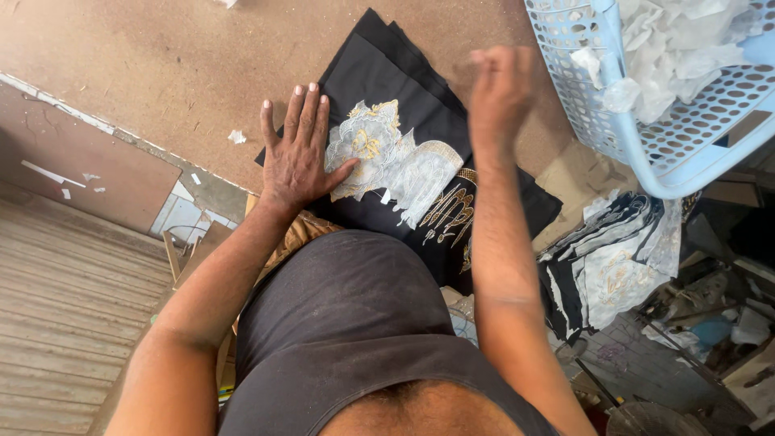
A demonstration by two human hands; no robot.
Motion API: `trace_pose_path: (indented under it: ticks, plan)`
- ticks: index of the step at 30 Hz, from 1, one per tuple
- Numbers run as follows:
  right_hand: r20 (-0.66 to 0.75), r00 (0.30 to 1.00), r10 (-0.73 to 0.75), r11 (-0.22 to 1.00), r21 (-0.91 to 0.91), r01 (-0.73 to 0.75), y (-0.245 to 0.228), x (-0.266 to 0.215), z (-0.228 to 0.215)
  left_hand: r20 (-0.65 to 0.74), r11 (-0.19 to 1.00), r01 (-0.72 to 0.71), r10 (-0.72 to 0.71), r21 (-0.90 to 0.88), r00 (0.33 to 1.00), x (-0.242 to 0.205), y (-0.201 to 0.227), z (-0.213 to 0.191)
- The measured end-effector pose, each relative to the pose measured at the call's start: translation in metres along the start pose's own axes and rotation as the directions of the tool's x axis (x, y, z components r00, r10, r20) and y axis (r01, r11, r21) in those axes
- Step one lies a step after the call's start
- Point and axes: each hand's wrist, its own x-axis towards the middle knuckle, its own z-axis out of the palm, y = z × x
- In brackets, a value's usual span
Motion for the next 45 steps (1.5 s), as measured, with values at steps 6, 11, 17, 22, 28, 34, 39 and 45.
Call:
trace_pose_path:
  ticks: [6, 11, 17, 22, 28, 34, 39, 45]
  plan:
    - [-0.536, 0.736, 0.413, 0.884, 0.044, -0.465, 0.136, 0.002, -0.127, -0.267, 0.986, 0.020, -0.065, -0.166, 0.962, -0.008, -0.006, 0.005]
    - [-0.354, 0.927, 0.125, 0.906, -0.339, -0.252, 0.100, -0.036, -0.161, -0.303, 0.951, 0.076, -0.170, -0.299, 0.938, -0.013, -0.005, -0.009]
    - [0.265, 0.935, 0.236, 0.947, 0.152, -0.282, -0.072, -0.136, -0.081, -0.314, 0.962, 0.029, -0.117, -0.273, 0.942, -0.013, -0.006, -0.018]
    - [0.374, 0.913, 0.162, 0.946, 0.203, -0.251, -0.115, -0.179, -0.035, -0.260, 0.963, 0.000, -0.074, -0.271, 0.963, -0.013, -0.011, -0.017]
    - [-0.009, 0.819, 0.574, 0.816, -0.075, -0.573, -0.032, -0.238, -0.089, -0.246, 0.968, -0.005, -0.059, -0.252, 0.967, -0.008, -0.012, -0.023]
    - [0.269, 0.314, 0.911, 0.412, -0.658, -0.631, -0.027, -0.263, -0.197, -0.127, 0.910, 0.033, -0.093, -0.412, 0.987, -0.001, -0.014, -0.047]
    - [0.215, 0.647, 0.732, 0.677, -0.124, -0.725, -0.114, -0.214, -0.184, 0.068, 0.711, 0.016, 0.045, -0.703, 0.997, 0.018, -0.005, -0.072]
    - [0.323, 0.802, 0.503, 0.605, 0.531, -0.593, -0.190, -0.136, -0.107, 0.579, 0.216, 0.538, 0.263, -0.815, 0.772, 0.040, 0.040, -0.085]
